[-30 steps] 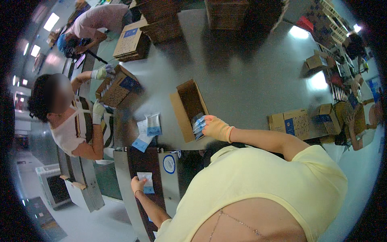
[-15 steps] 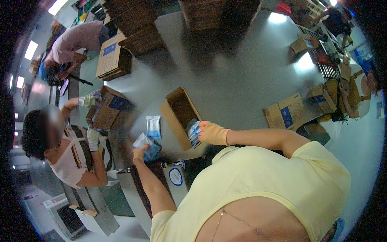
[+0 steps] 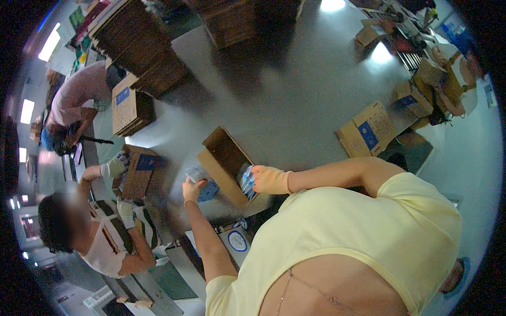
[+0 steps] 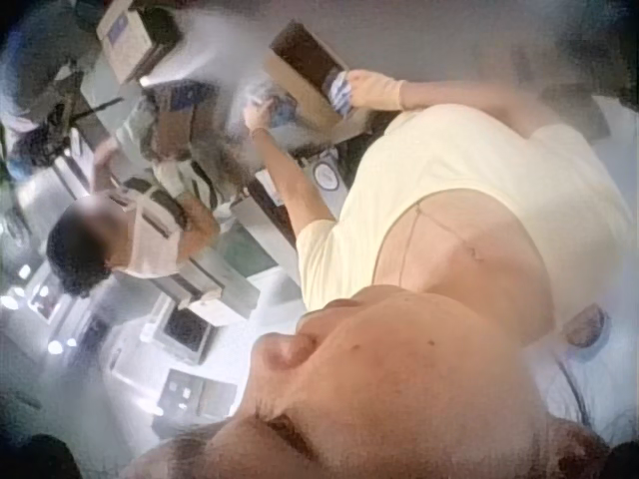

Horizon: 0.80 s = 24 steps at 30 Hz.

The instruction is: The person packs small blue and white packets into cardboard boxes on a metal table. They repeatedly pick up packets, place them into the boxes, and then close the boxes. Other workers are visible in the background performing similar tasks.

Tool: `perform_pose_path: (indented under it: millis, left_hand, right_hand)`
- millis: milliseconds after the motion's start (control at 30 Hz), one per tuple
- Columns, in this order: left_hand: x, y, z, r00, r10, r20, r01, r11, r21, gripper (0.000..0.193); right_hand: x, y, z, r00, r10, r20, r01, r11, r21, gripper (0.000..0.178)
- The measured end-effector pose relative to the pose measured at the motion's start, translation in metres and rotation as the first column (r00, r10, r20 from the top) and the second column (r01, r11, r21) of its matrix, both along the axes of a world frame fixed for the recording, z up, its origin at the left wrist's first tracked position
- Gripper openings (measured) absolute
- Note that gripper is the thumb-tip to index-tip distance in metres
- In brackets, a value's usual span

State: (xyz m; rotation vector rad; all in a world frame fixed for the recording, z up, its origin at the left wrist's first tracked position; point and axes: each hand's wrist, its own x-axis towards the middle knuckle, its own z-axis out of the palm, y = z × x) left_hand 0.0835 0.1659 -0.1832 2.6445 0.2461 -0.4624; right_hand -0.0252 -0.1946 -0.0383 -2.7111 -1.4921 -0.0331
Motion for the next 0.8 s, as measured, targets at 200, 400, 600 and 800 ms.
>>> perform_pose_path:
  millis: [200,400,600,800]
  left_hand:
    - [-0.029,-0.140,0.101,0.840,-0.526,0.135,0.347,0.711,0.612,0.061]
    - [-0.044,-0.141,0.044,0.937,-0.343,0.071,0.265,0.828,0.494,0.076]
    - [-0.025,-0.104,0.125,0.826,0.433,0.362,-0.099,0.743,-0.662,0.060]
    - [-0.025,-0.132,0.079,0.944,0.106,0.312,0.257,0.356,-0.898,0.048]
  right_hand:
    - [-0.008,-0.020,0.001,0.991,-0.126,-0.052,0.118,0.984,-0.133,0.007]
    - [-0.010,-0.023,-0.010,0.996,-0.082,-0.046,0.079,0.996,-0.050,0.007]
    - [-0.013,-0.025,-0.014,0.992,-0.116,-0.058,0.110,0.990,-0.091,0.005]
    - [-0.012,-0.017,-0.012,0.998,-0.051,-0.042,0.042,0.983,-0.177,0.009]
